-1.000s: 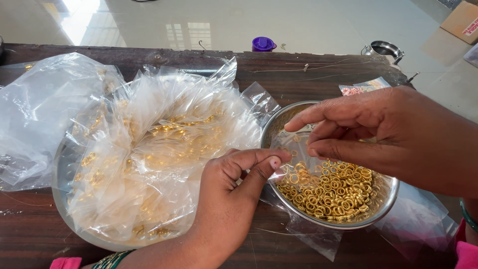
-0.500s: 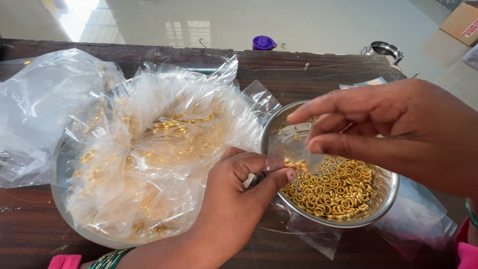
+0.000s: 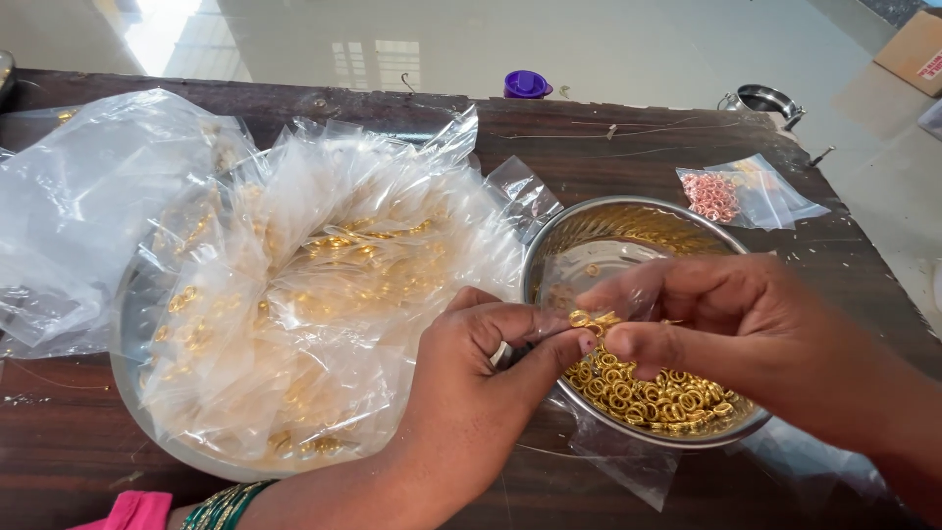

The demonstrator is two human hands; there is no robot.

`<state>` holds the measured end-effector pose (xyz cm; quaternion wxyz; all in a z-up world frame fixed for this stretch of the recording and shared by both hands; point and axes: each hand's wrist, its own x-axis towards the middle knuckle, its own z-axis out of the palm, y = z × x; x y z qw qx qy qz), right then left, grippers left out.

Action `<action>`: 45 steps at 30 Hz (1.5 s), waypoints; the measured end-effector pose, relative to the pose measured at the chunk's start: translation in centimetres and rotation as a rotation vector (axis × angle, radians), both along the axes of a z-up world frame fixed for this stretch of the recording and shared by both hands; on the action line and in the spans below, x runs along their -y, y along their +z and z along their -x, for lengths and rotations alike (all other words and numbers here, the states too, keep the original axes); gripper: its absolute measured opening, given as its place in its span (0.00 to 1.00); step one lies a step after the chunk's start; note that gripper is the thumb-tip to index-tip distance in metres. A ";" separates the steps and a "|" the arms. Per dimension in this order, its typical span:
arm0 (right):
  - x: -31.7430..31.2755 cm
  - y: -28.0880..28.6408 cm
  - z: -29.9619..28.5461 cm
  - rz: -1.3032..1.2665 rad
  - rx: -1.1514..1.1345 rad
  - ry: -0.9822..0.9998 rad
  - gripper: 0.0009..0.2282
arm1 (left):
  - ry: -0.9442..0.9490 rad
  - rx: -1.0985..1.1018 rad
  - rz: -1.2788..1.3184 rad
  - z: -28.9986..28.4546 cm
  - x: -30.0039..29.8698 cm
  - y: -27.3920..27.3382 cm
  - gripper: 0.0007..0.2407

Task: Sorting small gold-colored rings into small plastic bags.

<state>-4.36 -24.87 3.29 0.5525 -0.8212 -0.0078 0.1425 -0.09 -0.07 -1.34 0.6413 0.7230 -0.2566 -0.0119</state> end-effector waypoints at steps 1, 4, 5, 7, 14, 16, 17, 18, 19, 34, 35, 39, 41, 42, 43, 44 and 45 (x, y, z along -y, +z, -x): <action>-0.2 -0.3 0.0 -0.021 0.028 -0.006 0.16 | 0.009 0.008 -0.006 0.0 0.0 0.0 0.05; -0.6 -1.2 0.2 -0.060 0.080 -0.023 0.14 | 0.021 0.016 -0.012 0.1 -0.1 -0.1 0.05; -0.8 -1.5 0.2 -0.077 0.108 -0.030 0.13 | 0.029 0.021 -0.012 0.1 -0.1 -0.1 0.05; -1.0 -1.7 0.1 -0.095 0.134 -0.036 0.12 | 0.038 0.033 -0.019 0.1 -0.1 -0.1 0.05; -0.9 -1.1 -0.1 -0.092 0.151 -0.019 0.09 | -0.001 0.135 -0.152 0.2 -0.1 0.4 0.04; -0.2 -0.8 -0.2 -0.041 0.127 -0.056 0.09 | 0.006 0.157 -0.141 0.2 -0.1 0.6 0.05; 0.2 -0.7 -0.2 0.010 0.100 -0.091 0.09 | 0.014 0.177 -0.129 0.3 -0.2 0.7 0.06; 0.5 -0.6 -0.2 0.011 0.100 -0.091 0.09 | 0.014 0.177 -0.128 0.3 -0.2 0.8 0.06; 0.8 -0.5 -0.3 0.049 0.114 -0.101 0.09 | 0.022 0.190 -0.112 0.3 -0.3 0.9 0.08; 1.6 0.9 -0.3 0.744 0.380 -0.107 0.11 | 0.062 0.207 -0.139 0.1 0.0 1.6 0.11; 2.0 0.5 0.0 0.741 0.447 -0.009 0.13 | 0.067 0.203 -0.146 0.2 0.0 1.7 0.11; -0.6 1.7 0.6 0.839 0.750 0.015 0.14 | 0.087 0.193 -0.152 0.2 -0.1 1.5 0.11; -1.7 2.2 0.9 0.928 1.064 -0.060 0.13 | 0.098 0.222 -0.127 0.2 -0.2 1.4 0.10; -1.8 2.1 0.9 0.926 1.069 -0.052 0.13 | 0.106 0.223 -0.125 0.2 -0.2 1.3 0.10; -2.0 2.0 0.8 0.904 1.156 -0.055 0.13 | 0.105 0.239 -0.108 0.1 -0.2 1.2 0.10; -2.1 1.9 0.8 0.879 1.242 -0.057 0.13 | 0.103 0.254 -0.092 0.1 -0.2 1.1 0.09; -2.3 2.0 0.7 0.878 1.249 -0.052 0.13 | 0.110 0.258 -0.090 0.1 -0.4 1.2 0.09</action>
